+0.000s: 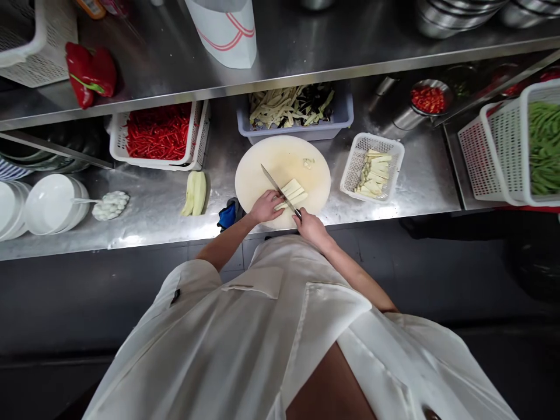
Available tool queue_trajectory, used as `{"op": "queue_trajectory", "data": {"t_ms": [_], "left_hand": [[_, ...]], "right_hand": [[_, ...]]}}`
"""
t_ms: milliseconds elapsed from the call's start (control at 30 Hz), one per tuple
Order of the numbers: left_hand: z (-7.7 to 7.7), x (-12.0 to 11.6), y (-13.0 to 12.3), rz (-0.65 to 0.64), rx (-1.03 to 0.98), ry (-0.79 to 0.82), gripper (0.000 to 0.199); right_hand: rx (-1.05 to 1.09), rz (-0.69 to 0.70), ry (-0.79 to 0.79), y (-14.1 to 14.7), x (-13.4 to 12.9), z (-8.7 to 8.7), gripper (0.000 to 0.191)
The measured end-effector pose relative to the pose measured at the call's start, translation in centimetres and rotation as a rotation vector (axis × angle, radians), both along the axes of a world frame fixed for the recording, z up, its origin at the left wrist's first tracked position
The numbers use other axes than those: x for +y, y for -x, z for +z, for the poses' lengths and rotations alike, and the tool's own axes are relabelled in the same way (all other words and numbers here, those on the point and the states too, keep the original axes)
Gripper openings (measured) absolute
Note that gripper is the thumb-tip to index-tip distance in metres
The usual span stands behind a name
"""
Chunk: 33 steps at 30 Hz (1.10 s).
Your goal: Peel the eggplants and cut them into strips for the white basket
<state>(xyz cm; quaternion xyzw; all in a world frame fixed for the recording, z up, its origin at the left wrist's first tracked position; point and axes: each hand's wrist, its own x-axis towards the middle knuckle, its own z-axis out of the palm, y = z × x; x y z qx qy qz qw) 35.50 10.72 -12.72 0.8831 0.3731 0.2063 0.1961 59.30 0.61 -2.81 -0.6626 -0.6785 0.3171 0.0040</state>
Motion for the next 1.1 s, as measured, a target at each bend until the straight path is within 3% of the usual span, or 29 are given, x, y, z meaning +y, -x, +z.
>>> {"op": "queue_trajectory", "data": {"t_ms": [67, 167, 267, 367, 467, 567, 700, 800, 967, 1100], "left_hand": [[0.2, 1.0, 0.7, 0.035, 0.037, -0.019, 0.035], [1.0, 4.1, 2.9, 0.273, 0.072, -0.052, 0.031], [2.0, 7.0, 4.9, 0.455, 0.074, -0.071, 0.03], [2.7, 8.0, 4.9, 0.412, 0.082, -0.078, 0.032], [3.3, 7.9, 2.7, 0.266, 0.092, -0.054, 0.04], [3.8, 8.2, 0.1, 0.198, 0.174, 0.032, 0.036], [3.9, 7.8, -2.7, 0.314, 0.271, 0.089, 0.03], [3.4, 4.5, -5.0, 0.354, 0.217, 0.111, 0.041], [2.1, -2.5, -9.1, 0.525, 0.023, 0.074, 0.078], [1.7, -3.4, -11.2, 0.662, -0.043, 0.034, 0.076]], "right_hand": [[0.12, -0.041, -0.057, -0.3, 0.6, -0.8, 0.036], [0.43, -0.192, -0.086, -3.4, -0.9, -2.4, 0.039], [0.83, -0.462, 0.101, -8.8, -4.3, -4.6, 0.05], [1.055, -0.672, 0.348, -14.1, -7.5, -6.9, 0.057], [1.099, -0.759, 0.485, -17.1, -9.1, -8.9, 0.061], [1.126, -0.759, 0.54, -17.2, -9.1, -10.0, 0.063], [1.158, -0.677, 0.545, -15.2, -7.2, -10.6, 0.062], [1.178, -0.592, 0.552, -13.5, -5.4, -11.0, 0.06], [1.237, -0.424, 0.618, -10.8, -2.7, -10.9, 0.062], [1.237, -0.272, 0.695, -10.4, -0.9, -10.0, 0.064]]}}
